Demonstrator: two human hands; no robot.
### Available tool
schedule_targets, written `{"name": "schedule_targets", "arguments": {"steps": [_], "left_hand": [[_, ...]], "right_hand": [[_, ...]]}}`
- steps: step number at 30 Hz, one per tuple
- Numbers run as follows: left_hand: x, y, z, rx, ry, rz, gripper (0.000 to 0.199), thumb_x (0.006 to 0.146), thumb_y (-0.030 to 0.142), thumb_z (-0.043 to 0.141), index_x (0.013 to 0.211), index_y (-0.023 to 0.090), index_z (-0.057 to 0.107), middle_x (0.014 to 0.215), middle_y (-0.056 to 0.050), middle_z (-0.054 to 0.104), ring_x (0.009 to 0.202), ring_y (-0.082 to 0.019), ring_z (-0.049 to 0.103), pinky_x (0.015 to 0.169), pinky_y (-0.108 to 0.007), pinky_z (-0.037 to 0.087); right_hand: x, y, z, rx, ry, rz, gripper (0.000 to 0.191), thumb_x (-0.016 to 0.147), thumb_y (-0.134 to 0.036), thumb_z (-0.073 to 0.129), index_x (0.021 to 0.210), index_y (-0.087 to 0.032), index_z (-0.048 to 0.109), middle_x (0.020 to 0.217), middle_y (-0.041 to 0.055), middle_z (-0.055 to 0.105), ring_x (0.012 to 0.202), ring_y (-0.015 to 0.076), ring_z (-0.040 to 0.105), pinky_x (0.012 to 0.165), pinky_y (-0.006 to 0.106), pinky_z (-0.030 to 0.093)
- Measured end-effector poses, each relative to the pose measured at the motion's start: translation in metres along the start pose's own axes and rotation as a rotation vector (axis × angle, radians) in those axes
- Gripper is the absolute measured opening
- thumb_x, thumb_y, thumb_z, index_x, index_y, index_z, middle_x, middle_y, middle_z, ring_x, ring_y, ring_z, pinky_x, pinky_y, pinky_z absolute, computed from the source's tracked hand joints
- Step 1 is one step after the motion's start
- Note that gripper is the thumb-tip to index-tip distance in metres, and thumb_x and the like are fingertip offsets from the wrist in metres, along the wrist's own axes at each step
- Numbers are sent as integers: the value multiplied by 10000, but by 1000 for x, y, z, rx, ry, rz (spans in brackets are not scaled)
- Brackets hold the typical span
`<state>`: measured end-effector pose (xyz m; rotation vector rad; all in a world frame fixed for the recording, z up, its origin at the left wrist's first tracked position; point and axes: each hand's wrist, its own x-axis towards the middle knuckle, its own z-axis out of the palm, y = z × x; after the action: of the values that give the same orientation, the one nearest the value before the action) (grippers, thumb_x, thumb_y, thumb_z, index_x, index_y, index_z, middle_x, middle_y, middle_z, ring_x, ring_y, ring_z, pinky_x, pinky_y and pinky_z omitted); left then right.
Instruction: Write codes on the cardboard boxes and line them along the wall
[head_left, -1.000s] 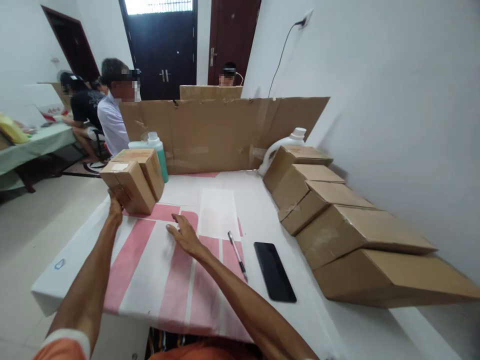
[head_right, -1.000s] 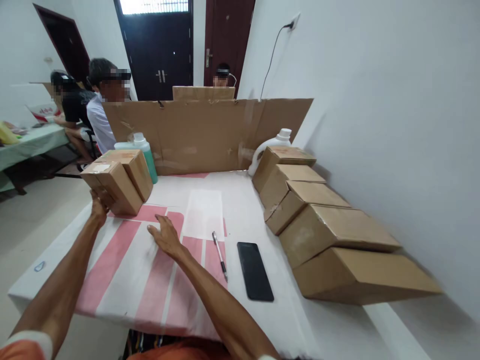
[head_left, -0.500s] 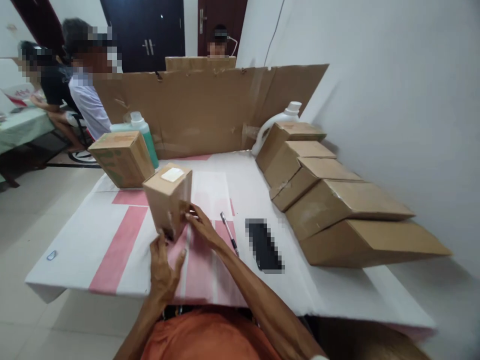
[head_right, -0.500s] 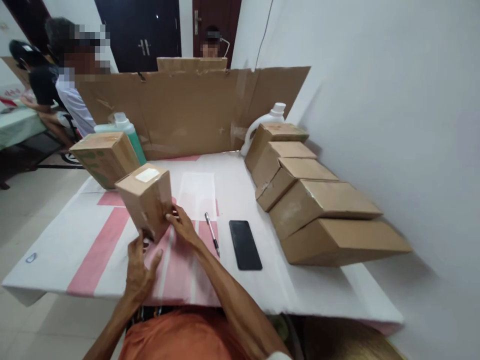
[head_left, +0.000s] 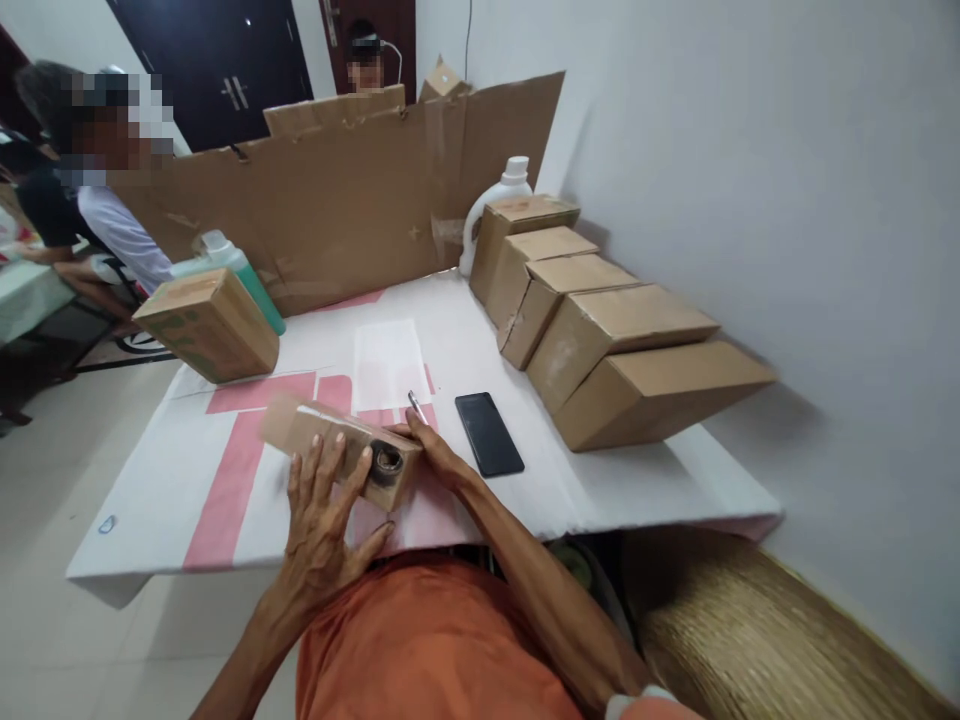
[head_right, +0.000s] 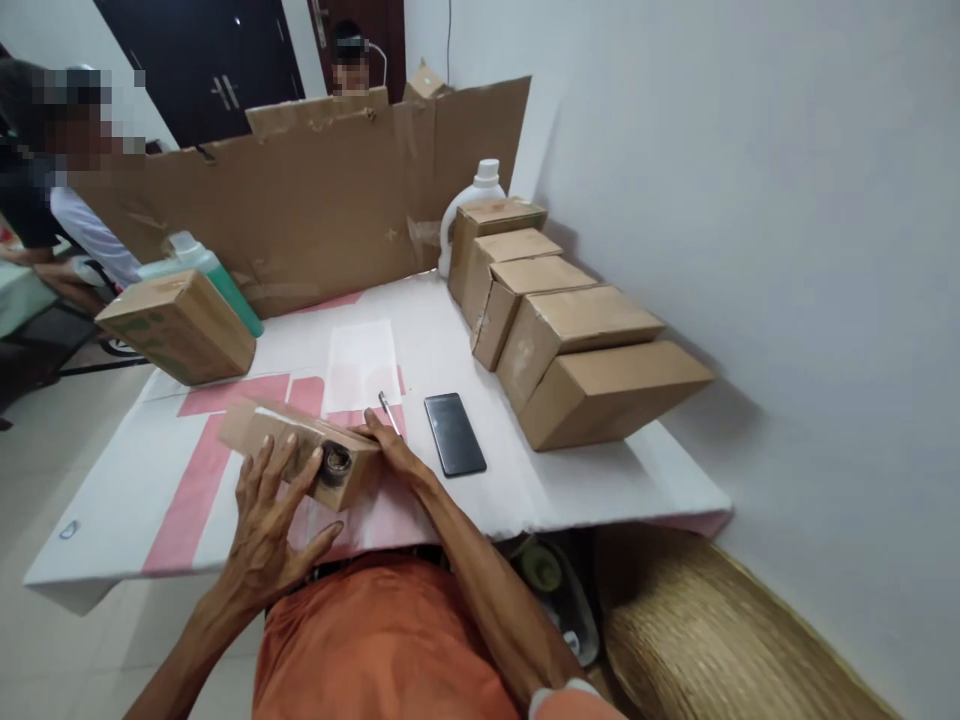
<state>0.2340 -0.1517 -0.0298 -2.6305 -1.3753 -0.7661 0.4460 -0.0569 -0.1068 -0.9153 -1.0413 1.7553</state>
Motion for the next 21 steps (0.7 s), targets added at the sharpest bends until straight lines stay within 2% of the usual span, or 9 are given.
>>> {"name": "schedule_targets", "arguments": {"steps": [3, 5, 8, 10, 12, 16, 18, 21], "left_hand": [[4, -1, -7, 8, -40, 47, 886, 876, 374, 740, 1651, 301, 318, 1733, -169, 239, 1622, -449, 125, 1269, -684, 116], [9, -3, -10, 14, -47, 53, 840, 896, 313, 709, 1645, 313, 327, 1735, -179, 207, 1608, -460, 170, 1245, -681, 206], [20, -10, -14, 46, -11, 21, 753, 904, 243, 678, 1605, 318, 414, 1608, -200, 393, 1469, -429, 426, 1152, -603, 384], [29, -16, -20, 30, 33, -43, 707, 886, 280, 708, 1558, 308, 489, 1441, -179, 536, 1316, -384, 540, 1083, -550, 448], [39, -22, -30, -87, 91, -173, 715, 858, 393, 753, 1528, 293, 521, 1308, -138, 608, 1204, -340, 580, 1024, -500, 495], [49, -33, -48, -563, 207, -576, 782, 805, 607, 759, 1468, 256, 541, 1228, -87, 667, 1091, -280, 639, 923, -404, 561], [47, -37, -50, -756, 219, -718, 781, 780, 649, 762, 1408, 226, 572, 1218, -91, 683, 1080, -284, 659, 880, -375, 576], [35, -41, -44, -896, 183, -840, 776, 780, 673, 745, 1383, 211, 583, 1187, -96, 694, 1047, -288, 677, 820, -360, 587]], "right_hand": [[-8, -12, -7, 189, -18, 90, 942, 860, -942, 393, 1131, -120, 766, 1006, 156, 796, 951, 303, 743, 996, 466, 526], [-14, -23, -11, 241, -36, 76, 972, 856, -954, 362, 1184, -121, 744, 1042, 164, 791, 989, 309, 739, 979, 454, 536], [-23, -37, -13, 230, -49, 29, 999, 856, -966, 300, 1230, -142, 724, 1061, 158, 782, 1047, 317, 722, 939, 438, 552], [-28, -45, -11, 219, -53, -38, 993, 873, -955, 267, 1249, -153, 715, 1084, 160, 771, 1069, 320, 706, 898, 429, 560], [-34, -52, -7, 234, -64, -118, 961, 897, -932, 251, 1269, -171, 705, 1134, 160, 755, 1068, 311, 692, 844, 408, 563], [-43, -62, 2, 260, -105, -192, 852, 926, -886, 332, 1302, -209, 688, 1204, 138, 725, 1046, 265, 670, 810, 353, 541], [-45, -63, 5, 246, -85, -192, 820, 926, -874, 369, 1260, -204, 705, 1176, 132, 721, 1016, 251, 666, 801, 341, 534], [-46, -61, 8, 211, 22, -189, 794, 921, -870, 387, 1158, -194, 728, 1083, 126, 723, 925, 236, 667, 736, 332, 529]]}}
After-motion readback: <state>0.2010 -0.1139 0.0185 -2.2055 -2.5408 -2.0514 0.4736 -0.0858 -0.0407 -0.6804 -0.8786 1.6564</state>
